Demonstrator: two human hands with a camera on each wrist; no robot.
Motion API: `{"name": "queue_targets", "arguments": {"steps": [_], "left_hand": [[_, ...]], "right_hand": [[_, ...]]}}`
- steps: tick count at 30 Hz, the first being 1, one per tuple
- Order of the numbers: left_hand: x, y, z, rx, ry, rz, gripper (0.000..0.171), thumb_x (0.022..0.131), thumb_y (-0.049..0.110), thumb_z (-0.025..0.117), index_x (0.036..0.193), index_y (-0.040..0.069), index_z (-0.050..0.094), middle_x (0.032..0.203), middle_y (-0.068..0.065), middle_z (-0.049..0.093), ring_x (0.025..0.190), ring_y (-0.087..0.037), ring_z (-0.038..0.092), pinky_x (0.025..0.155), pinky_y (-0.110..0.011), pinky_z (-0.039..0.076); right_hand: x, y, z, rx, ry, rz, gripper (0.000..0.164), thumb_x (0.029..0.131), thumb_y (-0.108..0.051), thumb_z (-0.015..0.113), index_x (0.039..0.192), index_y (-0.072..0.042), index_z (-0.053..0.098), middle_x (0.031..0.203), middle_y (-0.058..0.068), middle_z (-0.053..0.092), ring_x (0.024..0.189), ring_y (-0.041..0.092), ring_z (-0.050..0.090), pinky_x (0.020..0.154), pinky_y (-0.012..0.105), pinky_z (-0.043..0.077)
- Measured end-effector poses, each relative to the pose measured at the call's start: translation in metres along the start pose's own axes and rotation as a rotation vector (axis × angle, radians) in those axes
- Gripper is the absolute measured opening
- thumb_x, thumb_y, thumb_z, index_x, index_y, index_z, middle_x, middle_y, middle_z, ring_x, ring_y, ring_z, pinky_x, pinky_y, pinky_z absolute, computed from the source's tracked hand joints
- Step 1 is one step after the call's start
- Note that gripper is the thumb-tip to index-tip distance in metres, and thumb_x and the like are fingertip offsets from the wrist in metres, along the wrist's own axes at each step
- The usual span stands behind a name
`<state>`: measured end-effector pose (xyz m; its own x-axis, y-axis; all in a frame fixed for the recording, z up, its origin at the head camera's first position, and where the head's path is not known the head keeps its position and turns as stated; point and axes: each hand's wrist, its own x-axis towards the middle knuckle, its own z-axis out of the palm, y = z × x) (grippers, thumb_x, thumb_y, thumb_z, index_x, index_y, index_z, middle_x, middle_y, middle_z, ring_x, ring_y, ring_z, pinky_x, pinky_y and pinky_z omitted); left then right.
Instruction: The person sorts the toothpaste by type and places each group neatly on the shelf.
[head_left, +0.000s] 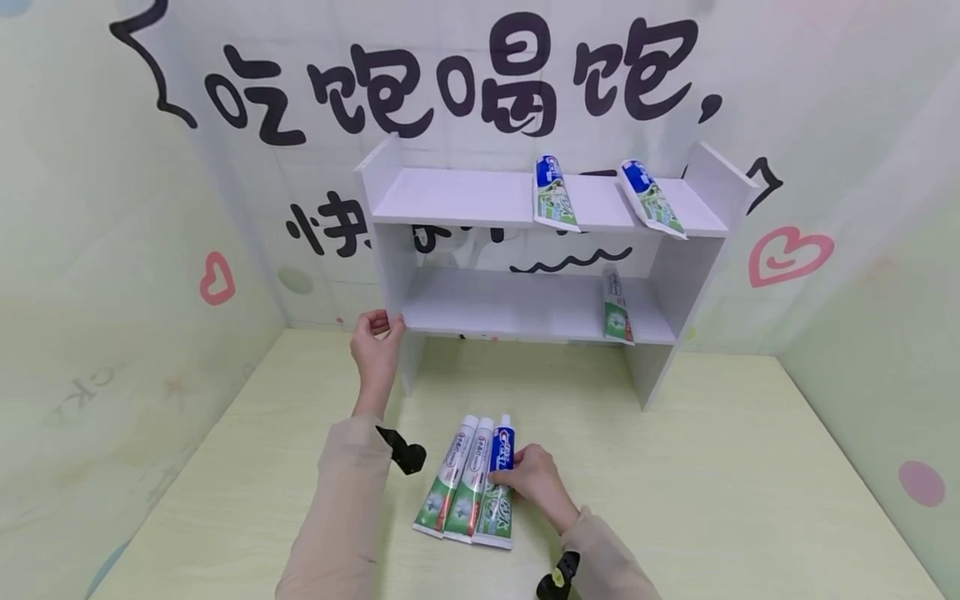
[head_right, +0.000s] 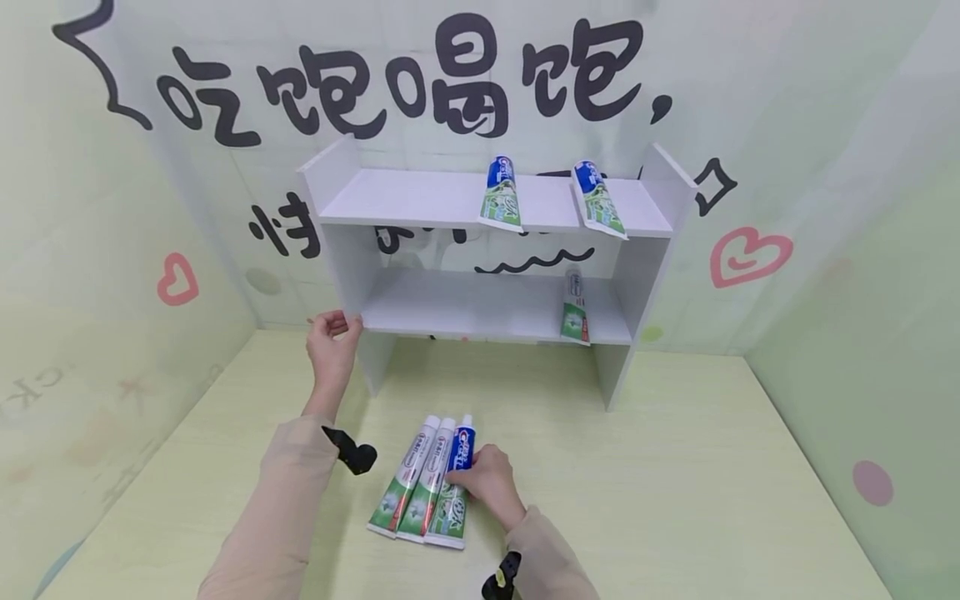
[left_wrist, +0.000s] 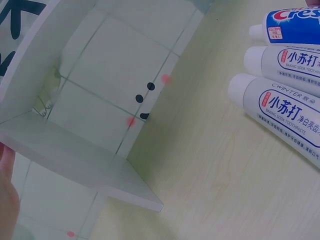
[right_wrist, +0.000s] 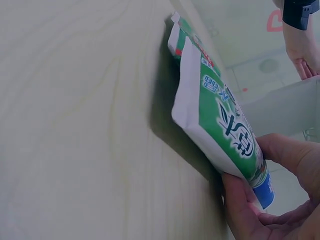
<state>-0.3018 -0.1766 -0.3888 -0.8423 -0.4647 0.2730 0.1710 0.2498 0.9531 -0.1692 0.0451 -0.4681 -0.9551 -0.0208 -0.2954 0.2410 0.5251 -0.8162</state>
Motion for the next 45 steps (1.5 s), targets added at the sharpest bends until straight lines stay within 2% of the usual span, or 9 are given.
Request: {"name": "queue_targets", "arguments": {"steps": [11,16,27,34,45], "left_hand": [[0.000,-0.002,0.001,0.002,0.005,0.013,0.030,0.082,0.016,0.062,0.105,-0.001,0.054,0.097,-0.010,0.059,0.088,-0.015,0.054,0.066,-0.013,0.044],[0.000,-0.002,0.001,-0.002,0.004,0.010,0.030,0.082,0.016,0.063,0.104,-0.001,0.054,0.096,-0.010,0.059,0.088,-0.015,0.054,0.067,-0.013,0.044],[0.000,-0.002,0.000,-0.002,0.009,0.010,0.029,0.082,0.017,0.062,0.103,-0.001,0.055,0.098,-0.011,0.060,0.090,-0.017,0.055,0.066,-0.014,0.045],[0.002,-0.005,0.001,-0.011,-0.003,0.003,0.028,0.081,0.016,0.063,0.103,-0.002,0.054,0.098,-0.012,0.060,0.090,-0.016,0.055,0.065,-0.008,0.046],[0.000,-0.003,-0.001,-0.018,-0.011,0.001,0.028,0.082,0.016,0.062,0.102,-0.002,0.054,0.096,-0.011,0.059,0.088,-0.014,0.054,0.067,-0.010,0.048]], "right_hand": [[0.001,0.000,-0.007,0.075,-0.010,0.035,0.045,0.069,-0.014,0.075,0.100,0.009,0.051,0.085,0.015,0.061,0.065,0.017,0.057,0.055,0.026,0.052],[0.000,-0.008,-0.015,0.121,0.008,0.005,0.049,0.069,-0.015,0.075,0.103,0.009,0.051,0.089,0.017,0.062,0.067,0.017,0.058,0.058,0.028,0.054],[-0.004,-0.038,-0.039,0.178,0.034,-0.073,0.051,0.071,-0.014,0.075,0.109,0.009,0.051,0.091,0.016,0.059,0.067,0.016,0.058,0.059,0.029,0.055],[-0.004,-0.058,-0.051,0.197,0.059,-0.114,0.054,0.071,-0.014,0.075,0.114,0.009,0.050,0.095,0.017,0.059,0.071,0.018,0.060,0.062,0.031,0.056],[-0.005,-0.093,-0.068,0.189,0.064,-0.183,0.053,0.071,-0.014,0.075,0.115,0.007,0.053,0.096,0.016,0.061,0.073,0.019,0.062,0.061,0.027,0.056]]}}
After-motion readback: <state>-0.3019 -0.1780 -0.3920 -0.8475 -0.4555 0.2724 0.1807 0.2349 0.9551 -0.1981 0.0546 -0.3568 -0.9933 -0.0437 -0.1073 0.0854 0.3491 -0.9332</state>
